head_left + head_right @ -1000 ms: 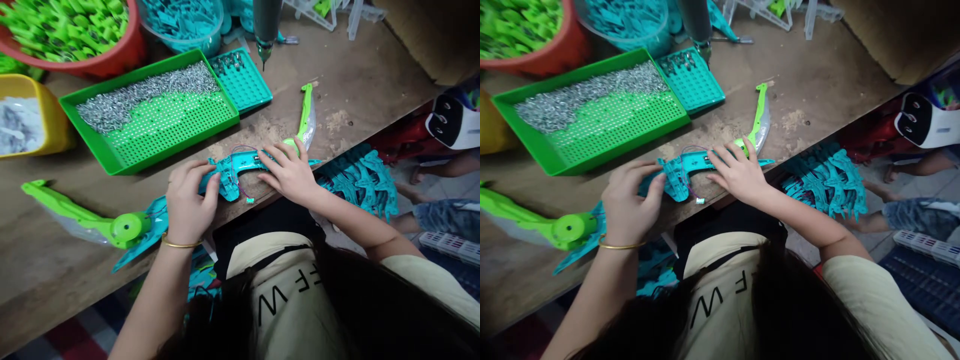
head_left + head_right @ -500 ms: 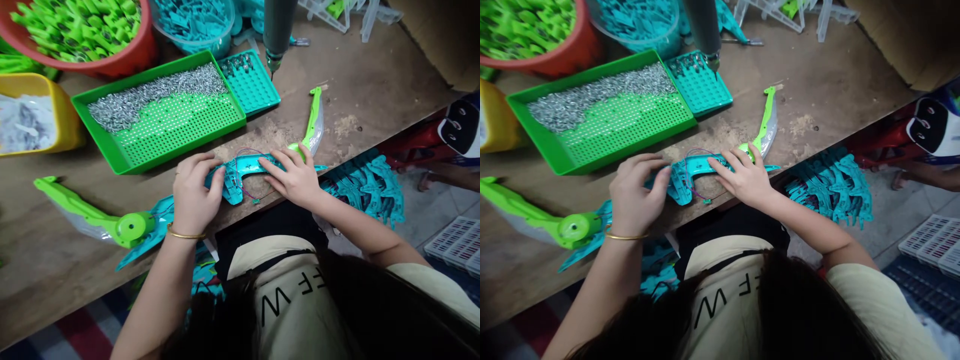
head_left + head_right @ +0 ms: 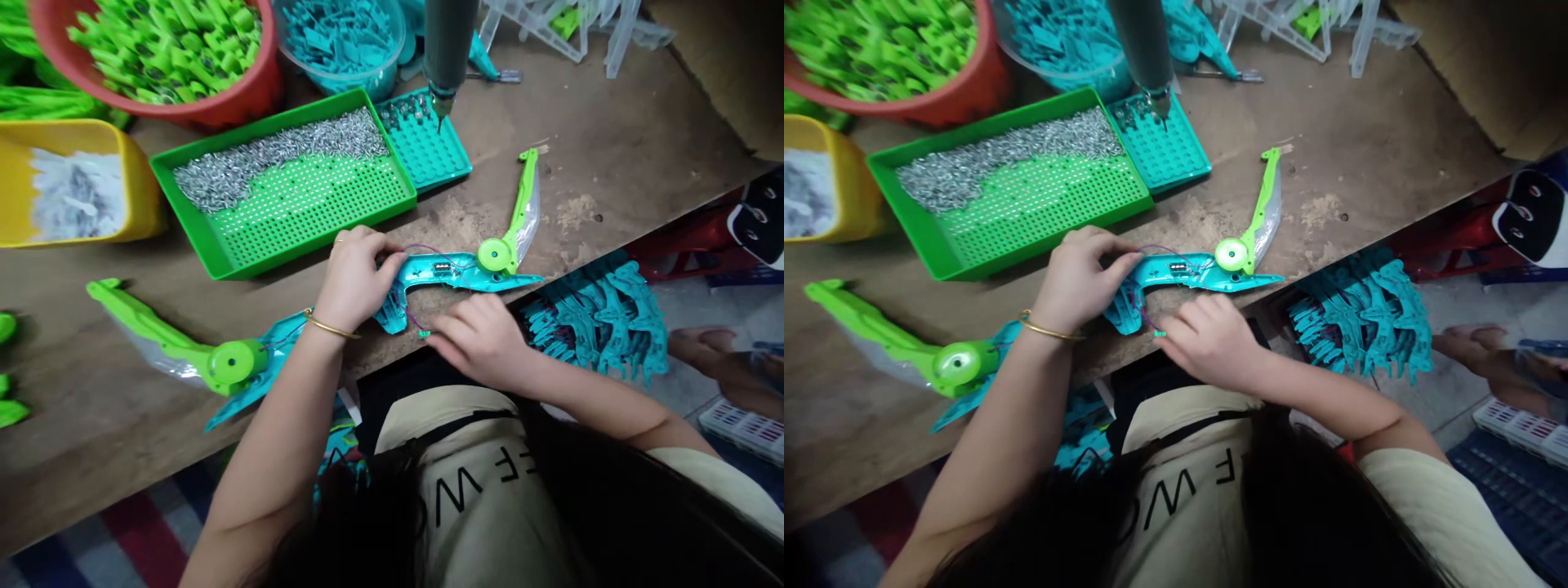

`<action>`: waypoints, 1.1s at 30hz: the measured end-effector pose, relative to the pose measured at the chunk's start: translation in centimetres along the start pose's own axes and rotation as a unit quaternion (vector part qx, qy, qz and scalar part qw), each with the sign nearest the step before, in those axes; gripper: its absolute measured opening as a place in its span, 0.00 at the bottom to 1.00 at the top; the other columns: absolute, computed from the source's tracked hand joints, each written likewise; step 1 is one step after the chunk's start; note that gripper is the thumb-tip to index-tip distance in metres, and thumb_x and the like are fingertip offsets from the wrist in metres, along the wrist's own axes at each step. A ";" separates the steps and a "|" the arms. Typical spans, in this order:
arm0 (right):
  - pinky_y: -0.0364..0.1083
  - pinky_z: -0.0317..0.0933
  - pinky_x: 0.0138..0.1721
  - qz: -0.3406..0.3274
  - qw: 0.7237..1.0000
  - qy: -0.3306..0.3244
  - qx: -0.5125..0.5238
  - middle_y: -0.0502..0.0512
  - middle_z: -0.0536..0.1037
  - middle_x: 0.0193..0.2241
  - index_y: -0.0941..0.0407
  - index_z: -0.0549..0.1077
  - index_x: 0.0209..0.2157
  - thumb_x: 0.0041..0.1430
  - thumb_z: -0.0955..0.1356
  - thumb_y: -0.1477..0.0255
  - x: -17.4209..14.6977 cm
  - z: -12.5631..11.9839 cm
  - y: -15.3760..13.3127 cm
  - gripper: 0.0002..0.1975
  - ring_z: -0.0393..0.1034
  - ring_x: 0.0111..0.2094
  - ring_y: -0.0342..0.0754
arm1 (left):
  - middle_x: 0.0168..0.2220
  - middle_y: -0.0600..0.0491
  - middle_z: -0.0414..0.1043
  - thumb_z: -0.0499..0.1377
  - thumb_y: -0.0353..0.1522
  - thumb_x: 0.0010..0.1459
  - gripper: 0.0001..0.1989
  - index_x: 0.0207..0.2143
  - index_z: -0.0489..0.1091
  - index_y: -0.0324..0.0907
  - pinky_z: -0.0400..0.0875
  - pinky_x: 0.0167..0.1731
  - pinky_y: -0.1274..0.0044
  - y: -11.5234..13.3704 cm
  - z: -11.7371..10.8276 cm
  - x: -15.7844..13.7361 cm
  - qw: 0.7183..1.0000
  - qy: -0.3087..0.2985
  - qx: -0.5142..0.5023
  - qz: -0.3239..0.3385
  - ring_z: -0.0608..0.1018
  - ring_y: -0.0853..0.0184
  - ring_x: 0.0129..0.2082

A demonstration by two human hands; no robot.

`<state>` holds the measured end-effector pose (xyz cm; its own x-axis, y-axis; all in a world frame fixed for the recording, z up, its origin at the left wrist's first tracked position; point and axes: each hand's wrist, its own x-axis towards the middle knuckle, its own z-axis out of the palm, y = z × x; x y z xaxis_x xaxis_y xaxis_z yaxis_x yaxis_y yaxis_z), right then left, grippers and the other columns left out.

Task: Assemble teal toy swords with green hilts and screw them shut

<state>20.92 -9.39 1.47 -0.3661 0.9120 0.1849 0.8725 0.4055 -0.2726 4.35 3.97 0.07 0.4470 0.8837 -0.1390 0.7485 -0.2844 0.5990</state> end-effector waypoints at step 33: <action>0.46 0.59 0.40 -0.135 0.990 0.028 0.032 0.57 0.75 0.43 0.60 0.73 0.39 0.67 0.59 0.76 2.6 1.3 -2.8 0.12 0.64 0.42 0.47 | 0.45 0.47 0.73 0.46 0.35 0.63 0.19 0.45 0.74 0.40 0.67 0.49 0.68 -0.5 -4.5 -1.0 0.969 -0.161 -0.008 0.187 0.72 0.61 0.46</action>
<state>17.10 -8.07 1.46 -0.5635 0.7652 0.3113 0.7217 0.6394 -0.2654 1.32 4.96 3.45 0.8171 0.5572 -0.1481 0.4986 -0.5540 0.6667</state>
